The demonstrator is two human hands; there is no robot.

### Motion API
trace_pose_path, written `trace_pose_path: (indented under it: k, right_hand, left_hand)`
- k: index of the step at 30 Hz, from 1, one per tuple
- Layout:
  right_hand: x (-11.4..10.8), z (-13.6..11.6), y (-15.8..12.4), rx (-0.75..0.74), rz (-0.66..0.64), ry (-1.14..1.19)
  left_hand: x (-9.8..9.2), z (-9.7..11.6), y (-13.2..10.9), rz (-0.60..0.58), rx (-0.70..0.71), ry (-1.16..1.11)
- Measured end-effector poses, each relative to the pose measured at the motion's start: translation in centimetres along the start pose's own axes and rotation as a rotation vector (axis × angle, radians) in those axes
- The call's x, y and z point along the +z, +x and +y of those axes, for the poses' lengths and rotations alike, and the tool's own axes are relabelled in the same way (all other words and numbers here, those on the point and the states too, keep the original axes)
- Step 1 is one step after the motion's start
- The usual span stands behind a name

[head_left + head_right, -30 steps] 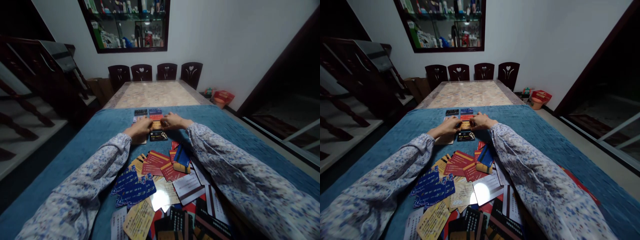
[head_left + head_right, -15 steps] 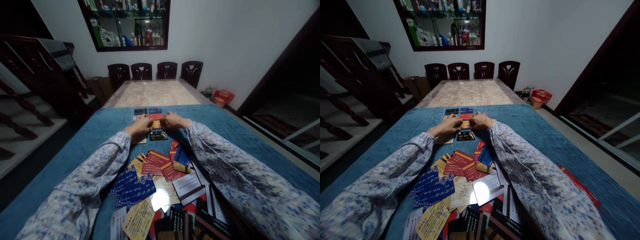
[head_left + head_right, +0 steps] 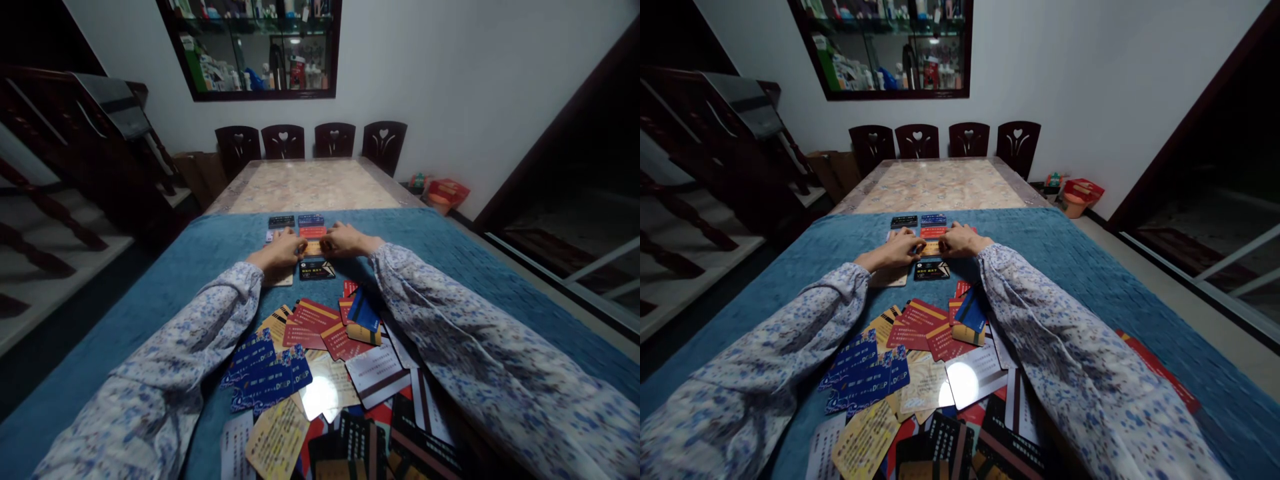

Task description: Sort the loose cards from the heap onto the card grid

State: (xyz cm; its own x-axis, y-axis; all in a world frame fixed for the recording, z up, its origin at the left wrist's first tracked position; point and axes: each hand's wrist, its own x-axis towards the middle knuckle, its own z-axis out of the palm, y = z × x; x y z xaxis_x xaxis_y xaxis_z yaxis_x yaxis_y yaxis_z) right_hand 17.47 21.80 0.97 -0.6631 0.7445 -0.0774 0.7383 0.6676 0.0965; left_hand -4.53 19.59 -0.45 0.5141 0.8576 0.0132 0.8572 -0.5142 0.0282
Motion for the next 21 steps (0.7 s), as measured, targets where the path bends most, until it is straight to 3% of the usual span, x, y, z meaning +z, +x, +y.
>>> trace_pose_path:
  k: [12, 21]
  right_hand:
    - [1.1, 0.4, 0.9, -0.007, 0.008, 0.012]
    - [0.7, 0.1, 0.5, -0.008, 0.013, 0.002]
  left_hand:
    - [0.6, -0.2, 0.0, 0.034, 0.010, 0.004]
    - [0.5, 0.2, -0.7, 0.063, 0.030, 0.013]
